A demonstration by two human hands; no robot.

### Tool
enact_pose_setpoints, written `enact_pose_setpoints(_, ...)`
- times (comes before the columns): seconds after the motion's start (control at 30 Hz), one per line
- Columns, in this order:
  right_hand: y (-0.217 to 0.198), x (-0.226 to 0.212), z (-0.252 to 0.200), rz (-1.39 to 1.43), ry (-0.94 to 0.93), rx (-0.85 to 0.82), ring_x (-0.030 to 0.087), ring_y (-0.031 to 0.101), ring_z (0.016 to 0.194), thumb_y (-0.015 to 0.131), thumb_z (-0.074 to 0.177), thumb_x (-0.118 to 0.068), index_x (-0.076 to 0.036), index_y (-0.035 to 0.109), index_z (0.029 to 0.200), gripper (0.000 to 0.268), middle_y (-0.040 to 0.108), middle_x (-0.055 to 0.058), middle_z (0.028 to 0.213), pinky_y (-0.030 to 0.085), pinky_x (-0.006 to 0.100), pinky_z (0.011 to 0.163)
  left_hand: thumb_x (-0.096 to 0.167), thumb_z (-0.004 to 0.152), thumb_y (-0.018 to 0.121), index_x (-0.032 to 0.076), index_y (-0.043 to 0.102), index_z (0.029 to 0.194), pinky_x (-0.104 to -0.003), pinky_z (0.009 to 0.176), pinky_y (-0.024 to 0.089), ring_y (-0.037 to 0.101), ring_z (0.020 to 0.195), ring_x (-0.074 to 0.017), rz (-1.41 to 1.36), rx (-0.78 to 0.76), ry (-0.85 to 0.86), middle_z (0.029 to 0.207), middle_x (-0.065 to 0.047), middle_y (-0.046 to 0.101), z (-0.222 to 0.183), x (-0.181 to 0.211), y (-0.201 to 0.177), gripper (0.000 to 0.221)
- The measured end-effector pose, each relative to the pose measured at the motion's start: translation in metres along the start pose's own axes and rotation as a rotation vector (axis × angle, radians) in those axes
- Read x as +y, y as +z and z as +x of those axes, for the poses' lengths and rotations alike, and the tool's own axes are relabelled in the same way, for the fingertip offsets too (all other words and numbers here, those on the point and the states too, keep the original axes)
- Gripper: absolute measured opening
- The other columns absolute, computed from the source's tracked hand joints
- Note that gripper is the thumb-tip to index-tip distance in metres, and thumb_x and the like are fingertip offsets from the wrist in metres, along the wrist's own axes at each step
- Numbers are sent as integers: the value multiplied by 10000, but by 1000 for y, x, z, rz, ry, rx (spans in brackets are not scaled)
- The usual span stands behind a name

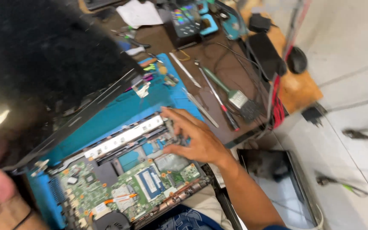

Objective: Disassembling a laptop by removing screws, disconnecting internal cables, and separating the motherboard and screen panel from the chassis.

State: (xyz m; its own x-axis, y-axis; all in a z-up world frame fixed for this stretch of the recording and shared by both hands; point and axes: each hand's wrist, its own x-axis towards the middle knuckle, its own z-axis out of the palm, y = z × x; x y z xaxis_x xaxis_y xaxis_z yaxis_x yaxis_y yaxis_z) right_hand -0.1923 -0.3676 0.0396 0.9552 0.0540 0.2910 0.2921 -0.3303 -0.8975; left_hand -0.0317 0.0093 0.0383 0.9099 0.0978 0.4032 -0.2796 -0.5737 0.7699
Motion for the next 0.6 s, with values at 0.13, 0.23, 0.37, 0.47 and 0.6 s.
enact_pose_setpoints(0.13, 7, -4, -4, -267, -41, 209, 160, 648, 943, 616, 1041, -278, -56, 600, 1399, 421, 592, 95, 1416, 549, 283, 780, 253, 955, 483, 56, 611, 998, -459, 893, 708, 760, 949, -297, -600, 324, -183, 1020, -166, 716, 33, -21, 1, 239)
enact_pose_setpoints(0.23, 11, 0, 1, -143, -54, 231, 226, 655, 1139, 504, 1067, -341, -17, 549, 1403, 469, 582, 138, 1436, 555, 332, 946, -124, 961, 613, 131, 560, 877, -426, 707, 633, 652, 737, -217, -828, 654, -115, 808, -66, 614, 29, -21, -4, 274)
enact_pose_setpoints(0.37, 4, 25, 34, 499, 104, 307, 419, 532, 1364, 583, 887, -468, -69, 184, 1624, 928, 459, 259, 1543, 476, 482, 1071, 10, 1000, 689, 158, 548, 1181, -235, 841, 407, 464, 831, -64, -1031, 468, -18, 902, 54, 499, 4, 2, -2, 273)
enact_pose_setpoints(0.47, -4, -4, 57, 827, 138, 309, 335, 644, 1205, 572, 898, -684, -213, 148, 1743, 1057, 599, 177, 1340, 484, 580, 1147, 70, 980, 673, 130, 602, 1164, -229, 916, 432, 541, 925, -61, -1097, 433, -213, 1021, 24, 625, -18, 35, 3, 206)
enact_pose_setpoints(0.6, -3, -8, 57, 877, 108, 445, 215, 590, 845, 722, 974, -462, -285, 515, 1627, 708, 624, 85, 1030, 644, 561, 940, 136, 968, 687, 71, 655, 1196, -260, 1012, 444, 600, 1063, -94, -1160, 420, -244, 1136, -12, 694, -42, 54, 2, 239)
